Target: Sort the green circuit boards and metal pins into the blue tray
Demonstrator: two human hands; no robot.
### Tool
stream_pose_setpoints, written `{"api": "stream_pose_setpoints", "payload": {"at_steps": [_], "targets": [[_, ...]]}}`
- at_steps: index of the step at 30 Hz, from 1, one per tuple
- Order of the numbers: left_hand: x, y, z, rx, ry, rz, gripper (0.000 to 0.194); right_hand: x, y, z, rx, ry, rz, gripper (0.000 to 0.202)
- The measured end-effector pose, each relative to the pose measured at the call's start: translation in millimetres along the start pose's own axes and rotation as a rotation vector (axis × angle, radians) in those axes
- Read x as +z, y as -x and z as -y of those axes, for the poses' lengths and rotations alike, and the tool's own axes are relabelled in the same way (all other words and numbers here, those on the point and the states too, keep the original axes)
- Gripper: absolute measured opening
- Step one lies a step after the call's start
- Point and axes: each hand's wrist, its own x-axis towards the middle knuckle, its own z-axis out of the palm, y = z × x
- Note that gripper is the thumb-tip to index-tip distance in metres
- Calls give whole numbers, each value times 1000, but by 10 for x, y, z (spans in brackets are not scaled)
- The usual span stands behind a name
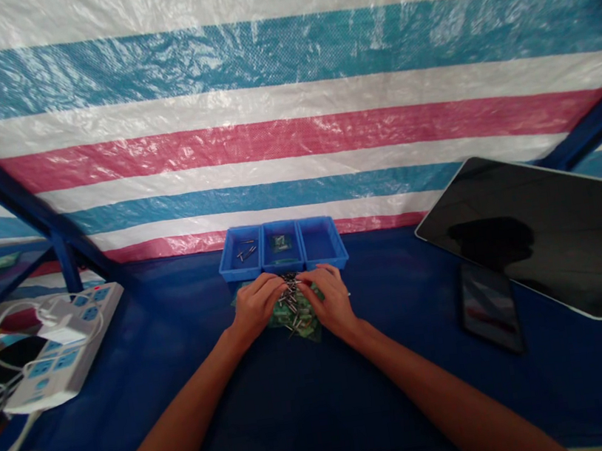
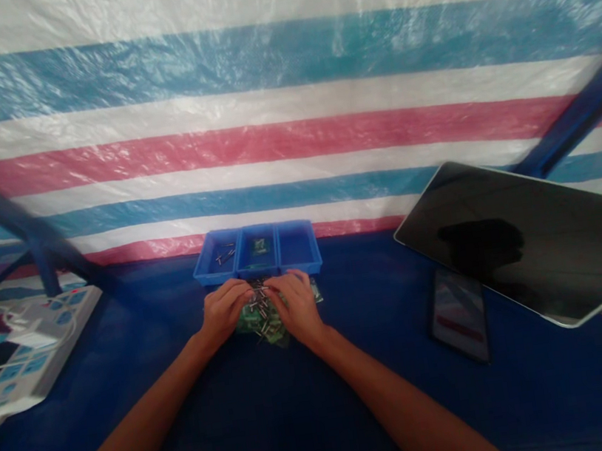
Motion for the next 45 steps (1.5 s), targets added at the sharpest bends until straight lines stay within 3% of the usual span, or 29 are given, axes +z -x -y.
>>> {"api": "stream_pose_setpoints", "payload": {"at_steps": [12, 29, 35, 45], "targets": [[30, 13, 15, 5, 34, -43, 15, 4, 3, -3, -26, 14, 9, 10], [6, 4, -26, -25, 22, -13, 18, -6, 2, 3, -4, -4, -11, 11], [34, 12, -15, -18, -16, -59, 13, -5, 0, 12, 11, 8, -13, 11], [38, 34, 27, -14, -7, -21, 16, 14, 11, -11, 17, 10, -29, 14]]}}
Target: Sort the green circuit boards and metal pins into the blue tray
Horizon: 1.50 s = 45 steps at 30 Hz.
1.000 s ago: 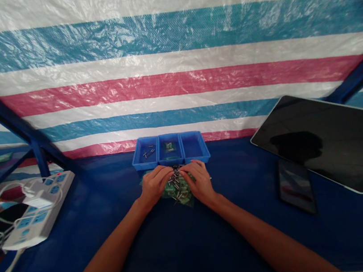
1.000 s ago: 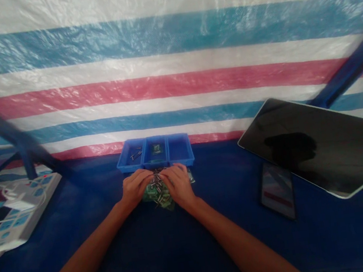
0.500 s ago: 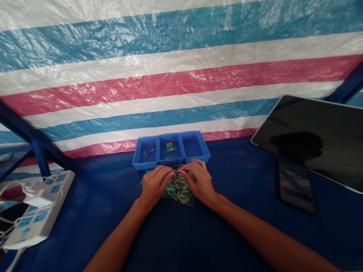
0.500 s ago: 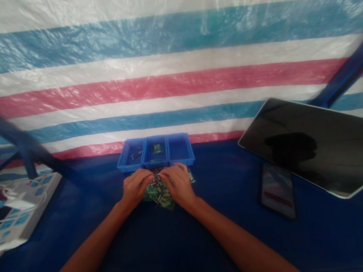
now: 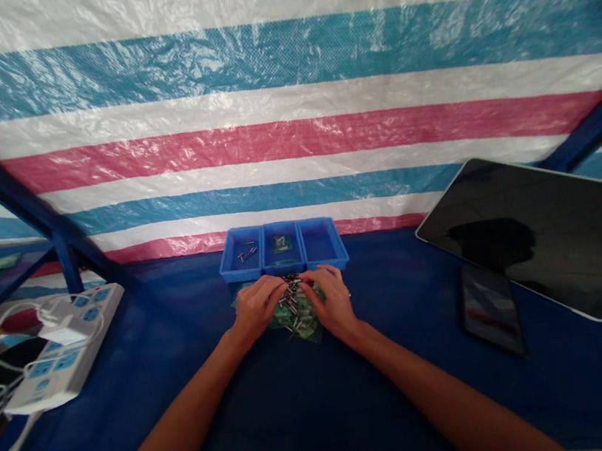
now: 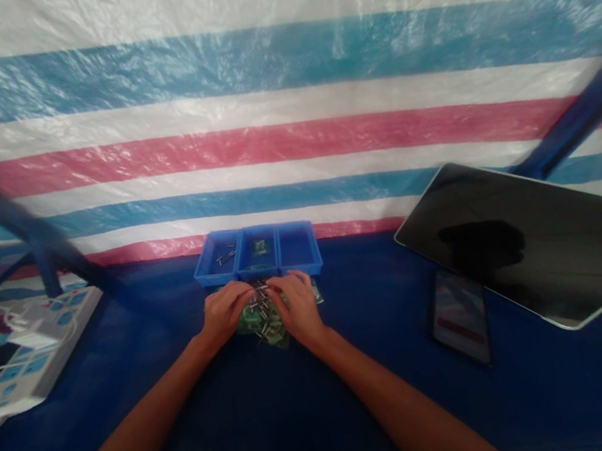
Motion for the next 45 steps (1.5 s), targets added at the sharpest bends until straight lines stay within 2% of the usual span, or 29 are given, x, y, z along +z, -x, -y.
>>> {"api": "stream_pose_setpoints", "payload": {"at_steps": [14, 28, 31, 33, 38, 45], "targets": [[-20, -16, -35, -6, -27, -13, 13, 8, 9, -8, 3, -3, 30, 11], [-15, -30, -159, 0, 52, -176, 11, 18, 11, -14, -15, -9, 28, 10], [-27, -35, -180, -28, 59, -201, 2, 10, 11, -3, -12, -11, 15, 12], [-29, -38, -187, -52, 60, -211, 10, 6, 11, 2, -10, -6, 14, 13], [-6, -29, -161, -108, -14, -161, 13, 5, 13, 2, -15, -6, 3, 14], [23, 3, -94, -102, -109, -142, 16, 1, 15, 3, -11, -14, 8, 16]]}}
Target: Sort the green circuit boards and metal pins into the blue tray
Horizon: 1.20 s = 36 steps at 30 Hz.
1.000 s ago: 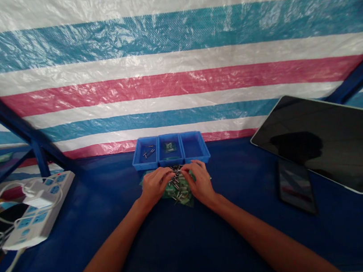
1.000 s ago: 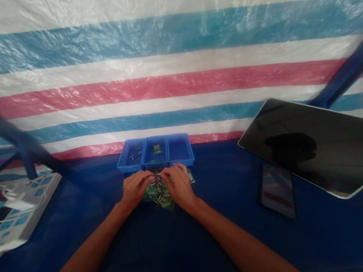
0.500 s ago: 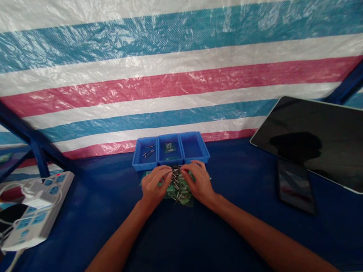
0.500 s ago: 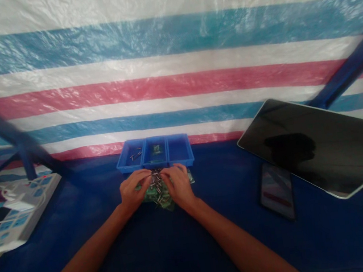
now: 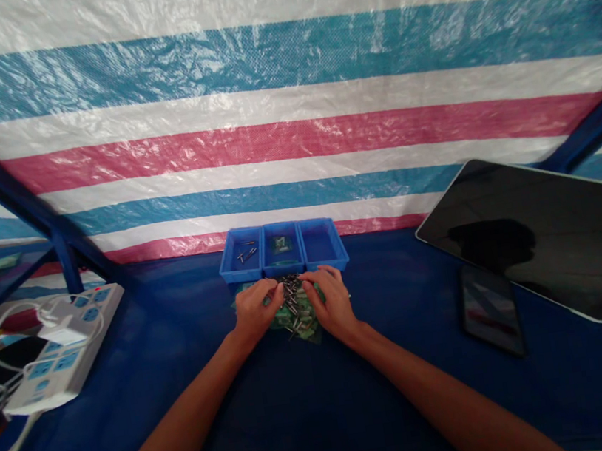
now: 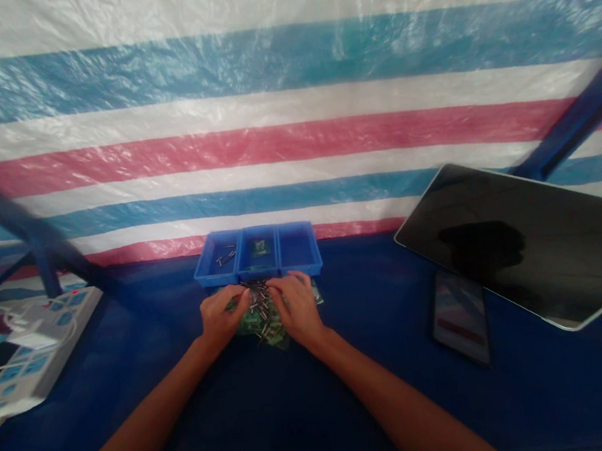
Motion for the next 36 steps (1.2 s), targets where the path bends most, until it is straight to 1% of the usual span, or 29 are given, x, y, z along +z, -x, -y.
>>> {"api": "stream_pose_setpoints", "payload": {"at_steps": [4, 11, 16, 21, 25, 29, 32, 36], "targets": [[-7, -16, -1, 1, 36, 44, 15, 3, 4, -5, 6, -5, 8, 17], [7, -23, 41, 39, 134, 125, 19, -10, -12, 6, 12, 4, 15, 17], [40, -11, 71, 37, 137, 101, 17, -20, -16, 16, 7, 8, 15, 17], [50, -11, 68, 34, 121, 71, 21, -15, -7, 11, 9, 2, 24, 17], [51, 3, 77, 0, 111, 109, 24, -16, -14, 14, -10, -7, 37, 17], [48, 10, 82, -2, 131, 149, 27, -15, -28, 33, -31, -16, 89, 16], [40, 6, 75, -20, 127, 165, 28, -8, -35, 41, -39, -22, 122, 13], [41, 6, 71, -22, 114, 175, 31, 8, -34, 25, -58, -33, 132, 11]]}}
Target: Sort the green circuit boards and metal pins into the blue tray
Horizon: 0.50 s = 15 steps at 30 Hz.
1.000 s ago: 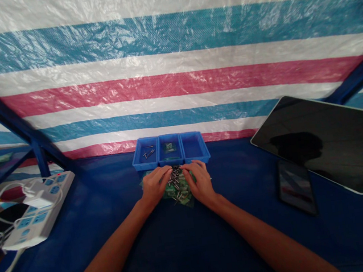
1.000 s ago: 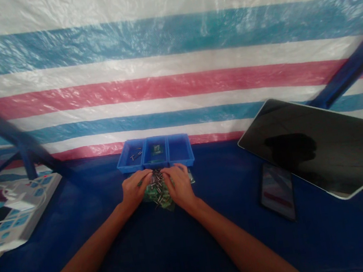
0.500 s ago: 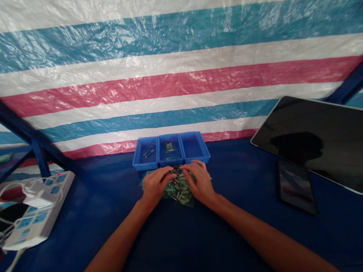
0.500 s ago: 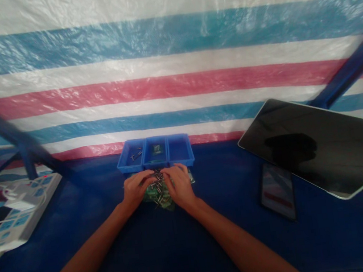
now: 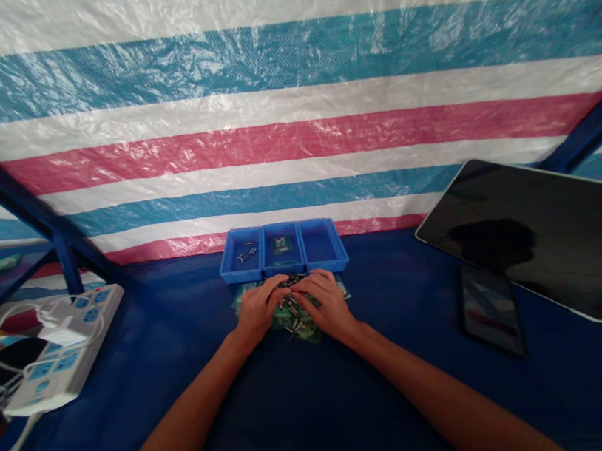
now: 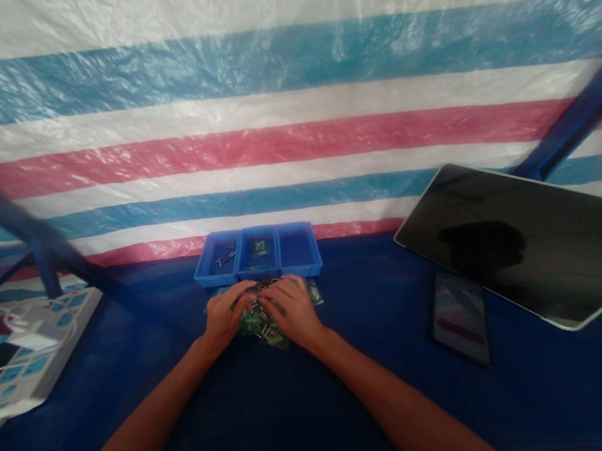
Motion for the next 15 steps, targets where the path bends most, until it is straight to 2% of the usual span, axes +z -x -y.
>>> {"api": "stream_pose_setpoints", "payload": {"at_steps": [9, 15], "targets": [[11, 10, -1, 44, 9, -3, 30, 3, 0, 1, -29, 5, 21, 10], [24, 28, 11, 15, 25, 22, 29, 18, 14, -26, -36, -11, 30, 10]]}}
